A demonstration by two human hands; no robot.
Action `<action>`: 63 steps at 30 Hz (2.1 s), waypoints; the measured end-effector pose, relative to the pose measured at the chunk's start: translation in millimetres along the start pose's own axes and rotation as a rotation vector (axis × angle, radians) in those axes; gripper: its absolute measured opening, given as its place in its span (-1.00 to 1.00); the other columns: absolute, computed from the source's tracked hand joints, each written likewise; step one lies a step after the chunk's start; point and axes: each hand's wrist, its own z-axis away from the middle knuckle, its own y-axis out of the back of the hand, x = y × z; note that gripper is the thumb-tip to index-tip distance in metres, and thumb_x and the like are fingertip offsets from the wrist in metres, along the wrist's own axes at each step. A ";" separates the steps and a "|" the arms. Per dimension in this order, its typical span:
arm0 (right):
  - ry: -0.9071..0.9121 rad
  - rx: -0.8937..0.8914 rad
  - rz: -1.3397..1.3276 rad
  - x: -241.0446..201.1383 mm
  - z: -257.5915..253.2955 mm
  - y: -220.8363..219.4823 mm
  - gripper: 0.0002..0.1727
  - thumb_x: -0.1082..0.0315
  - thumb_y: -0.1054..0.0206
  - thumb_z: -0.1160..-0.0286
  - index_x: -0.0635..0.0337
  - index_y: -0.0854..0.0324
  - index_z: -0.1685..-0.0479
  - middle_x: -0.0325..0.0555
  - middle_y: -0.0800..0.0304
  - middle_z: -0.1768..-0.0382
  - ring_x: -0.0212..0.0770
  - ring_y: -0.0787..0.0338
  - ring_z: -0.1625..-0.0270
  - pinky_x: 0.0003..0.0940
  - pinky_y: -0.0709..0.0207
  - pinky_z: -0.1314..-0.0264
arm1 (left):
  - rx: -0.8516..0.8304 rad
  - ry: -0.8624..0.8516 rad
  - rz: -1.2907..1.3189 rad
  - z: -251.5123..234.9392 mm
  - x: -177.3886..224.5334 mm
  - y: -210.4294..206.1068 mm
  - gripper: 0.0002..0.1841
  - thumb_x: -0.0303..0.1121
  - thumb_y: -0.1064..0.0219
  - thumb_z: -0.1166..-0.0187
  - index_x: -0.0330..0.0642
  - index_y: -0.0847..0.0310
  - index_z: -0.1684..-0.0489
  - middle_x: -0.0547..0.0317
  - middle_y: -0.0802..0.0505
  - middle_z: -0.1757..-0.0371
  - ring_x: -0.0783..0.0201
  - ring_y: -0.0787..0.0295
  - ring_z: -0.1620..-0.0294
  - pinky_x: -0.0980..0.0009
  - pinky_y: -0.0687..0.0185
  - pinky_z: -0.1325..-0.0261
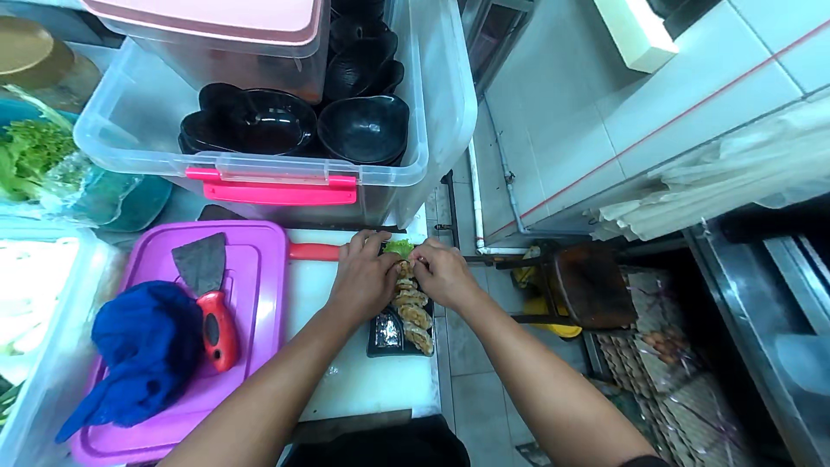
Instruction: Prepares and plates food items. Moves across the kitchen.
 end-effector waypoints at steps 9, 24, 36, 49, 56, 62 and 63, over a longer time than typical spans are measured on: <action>-0.190 0.107 -0.157 4.2 5.3 7.1 -0.72 0.21 -0.10 -0.80 0.09 -0.67 0.21 -0.15 -0.75 0.27 -0.16 -0.76 0.24 0.01 -0.65 0.11 | 0.019 0.002 0.020 -2.7 -1.0 0.1 -0.71 -0.12 -0.20 -0.66 0.10 -0.89 0.03 0.17 -0.67 -0.53 -0.06 -0.40 -0.63 -0.15 -0.40 -0.45; -0.708 0.166 -0.282 91.5 108.4 -23.8 -0.57 0.11 -0.10 -0.82 0.17 -0.59 0.43 -0.12 -0.54 0.58 -0.14 -0.61 0.47 -0.06 -0.53 0.32 | 0.092 -0.005 0.117 7.0 -15.2 31.0 -0.74 -0.13 -0.26 -0.67 0.02 -0.88 0.22 0.26 -0.80 -0.32 0.08 -0.62 -0.42 -0.07 -0.54 -0.39; -0.509 0.149 -0.525 52.0 98.1 -28.7 -0.68 0.25 -0.30 -0.61 0.16 -0.68 -0.24 -0.18 -0.83 0.16 -0.31 -0.82 0.12 -0.28 -0.74 -0.05 | 0.041 -0.080 0.088 35.4 -18.8 9.1 -0.76 -0.04 -0.35 -0.54 0.10 -0.89 0.17 0.33 -0.72 -0.44 0.12 -0.48 -0.55 -0.07 -0.38 -0.51; -0.511 0.143 -0.533 50.7 99.9 -36.2 -0.75 0.24 -0.28 -0.61 0.12 -0.76 -0.08 -0.23 -0.85 0.26 -0.37 -0.80 0.24 -0.39 -0.71 0.09 | 0.115 -0.095 0.098 37.0 -12.6 0.3 -0.73 -0.17 -0.21 -0.60 0.04 -0.87 0.31 0.31 -0.74 -0.43 0.14 -0.53 -0.52 -0.03 -0.43 -0.46; -0.466 0.268 -0.492 45.0 98.0 -31.9 -0.77 0.26 -0.30 -0.59 0.14 -0.78 -0.01 -0.23 -0.85 0.25 -0.35 -0.83 0.20 -0.31 -0.76 0.03 | 0.121 -0.074 0.109 40.5 -15.9 6.3 -0.71 -0.17 -0.17 -0.63 0.00 -0.84 0.31 0.27 -0.74 -0.44 0.10 -0.50 -0.58 -0.08 -0.44 -0.48; -0.253 0.419 -0.341 17.7 84.7 -19.4 -0.77 0.22 -0.29 -0.55 0.07 -0.81 0.02 -0.31 -0.83 0.14 -0.40 -0.81 0.06 -0.30 -0.76 -0.06 | 0.131 -0.068 0.139 46.2 -20.5 8.6 -0.70 -0.18 -0.15 -0.65 -0.01 -0.81 0.33 0.27 -0.73 -0.46 0.13 -0.49 -0.59 -0.06 -0.42 -0.53; -0.202 0.431 -0.322 13.5 81.5 -18.7 -0.77 0.22 -0.29 -0.54 0.06 -0.81 0.04 -0.31 -0.82 0.14 -0.40 -0.81 0.05 -0.31 -0.76 -0.06 | 0.133 -0.054 0.137 46.9 -21.3 8.7 -0.70 -0.17 -0.15 -0.65 -0.01 -0.81 0.31 0.27 -0.72 -0.46 0.12 -0.49 -0.59 -0.06 -0.41 -0.54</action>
